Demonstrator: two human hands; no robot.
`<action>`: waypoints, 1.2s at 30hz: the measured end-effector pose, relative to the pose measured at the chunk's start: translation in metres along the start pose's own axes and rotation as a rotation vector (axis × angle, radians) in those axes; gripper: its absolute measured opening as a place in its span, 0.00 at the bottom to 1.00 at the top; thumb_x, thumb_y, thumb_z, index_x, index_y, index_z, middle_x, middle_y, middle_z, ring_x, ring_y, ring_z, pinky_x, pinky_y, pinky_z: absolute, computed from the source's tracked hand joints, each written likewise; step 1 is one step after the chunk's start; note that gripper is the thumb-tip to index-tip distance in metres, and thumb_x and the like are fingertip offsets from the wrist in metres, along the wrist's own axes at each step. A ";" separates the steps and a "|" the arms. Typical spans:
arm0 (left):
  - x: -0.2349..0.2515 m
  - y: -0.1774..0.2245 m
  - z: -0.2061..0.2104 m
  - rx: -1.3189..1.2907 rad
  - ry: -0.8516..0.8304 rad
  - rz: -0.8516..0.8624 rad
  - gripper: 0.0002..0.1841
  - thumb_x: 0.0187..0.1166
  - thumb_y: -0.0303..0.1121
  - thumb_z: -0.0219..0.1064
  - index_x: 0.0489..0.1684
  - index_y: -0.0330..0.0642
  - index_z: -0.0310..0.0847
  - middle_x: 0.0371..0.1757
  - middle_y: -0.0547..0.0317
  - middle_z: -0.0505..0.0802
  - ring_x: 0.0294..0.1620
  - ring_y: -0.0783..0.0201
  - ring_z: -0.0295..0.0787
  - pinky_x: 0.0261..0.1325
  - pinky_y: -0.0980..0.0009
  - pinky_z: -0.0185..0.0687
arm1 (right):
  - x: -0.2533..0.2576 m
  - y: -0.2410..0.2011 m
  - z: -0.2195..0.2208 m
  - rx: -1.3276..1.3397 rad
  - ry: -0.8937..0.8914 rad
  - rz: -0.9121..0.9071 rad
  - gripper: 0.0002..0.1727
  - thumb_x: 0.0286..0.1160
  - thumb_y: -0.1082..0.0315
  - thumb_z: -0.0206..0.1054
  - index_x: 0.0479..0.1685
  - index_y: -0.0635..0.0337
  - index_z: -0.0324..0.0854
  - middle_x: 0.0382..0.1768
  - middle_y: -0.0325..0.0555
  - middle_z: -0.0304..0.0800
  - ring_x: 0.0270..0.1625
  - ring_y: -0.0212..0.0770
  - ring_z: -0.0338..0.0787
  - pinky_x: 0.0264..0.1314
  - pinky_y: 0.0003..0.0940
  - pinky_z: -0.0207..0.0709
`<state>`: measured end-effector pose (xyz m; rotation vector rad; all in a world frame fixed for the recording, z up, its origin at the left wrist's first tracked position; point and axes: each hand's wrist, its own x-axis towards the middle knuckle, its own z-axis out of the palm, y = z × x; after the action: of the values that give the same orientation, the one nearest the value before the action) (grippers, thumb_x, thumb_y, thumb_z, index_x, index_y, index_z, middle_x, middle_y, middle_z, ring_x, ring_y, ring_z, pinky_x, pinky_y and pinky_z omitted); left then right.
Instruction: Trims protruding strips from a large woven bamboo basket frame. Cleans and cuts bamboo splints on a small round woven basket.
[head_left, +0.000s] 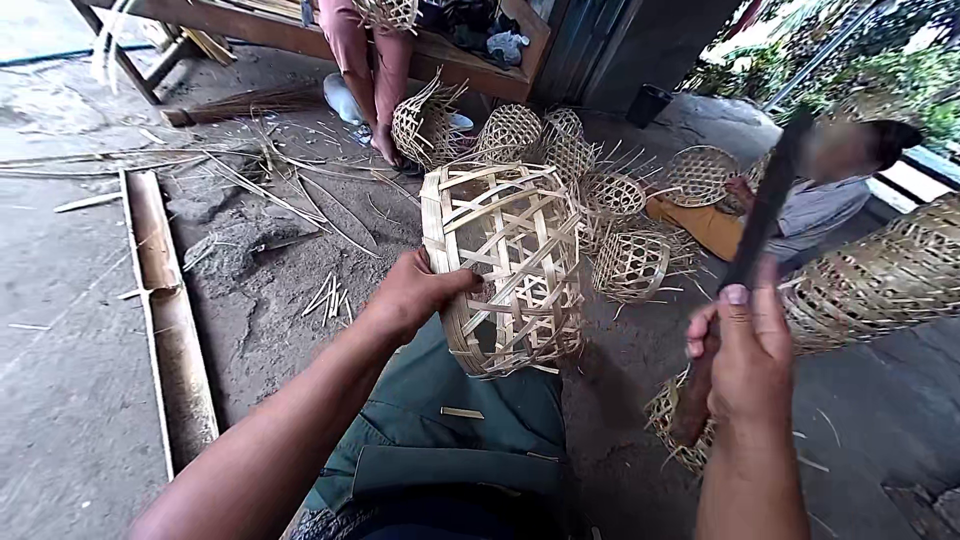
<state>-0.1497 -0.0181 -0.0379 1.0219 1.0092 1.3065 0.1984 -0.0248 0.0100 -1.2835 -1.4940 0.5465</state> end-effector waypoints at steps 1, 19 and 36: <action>0.002 0.000 0.003 0.051 0.035 0.006 0.04 0.69 0.23 0.76 0.32 0.36 0.86 0.25 0.55 0.93 0.23 0.66 0.90 0.31 0.70 0.89 | -0.003 0.002 0.014 0.069 -0.068 -0.016 0.40 0.91 0.49 0.53 0.98 0.44 0.37 0.27 0.33 0.78 0.23 0.29 0.79 0.25 0.25 0.77; -0.010 0.006 -0.038 -0.270 -0.310 0.055 0.29 0.85 0.61 0.57 0.70 0.47 0.77 0.60 0.57 0.92 0.56 0.64 0.92 0.59 0.65 0.89 | 0.003 0.007 0.096 0.441 -0.253 0.064 0.46 0.65 0.50 0.80 0.85 0.47 0.62 0.28 0.29 0.79 0.22 0.22 0.78 0.25 0.14 0.76; -0.012 0.016 -0.015 -0.088 -0.303 -0.024 0.04 0.77 0.22 0.70 0.43 0.37 0.88 0.40 0.52 0.95 0.42 0.63 0.94 0.53 0.67 0.92 | 0.012 0.022 0.087 0.366 -0.266 0.010 0.43 0.71 0.51 0.77 0.88 0.45 0.63 0.32 0.28 0.79 0.25 0.22 0.77 0.28 0.14 0.75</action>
<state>-0.1688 -0.0302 -0.0267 1.0978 0.7256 1.1253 0.1315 0.0169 -0.0345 -0.9589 -1.5149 0.9792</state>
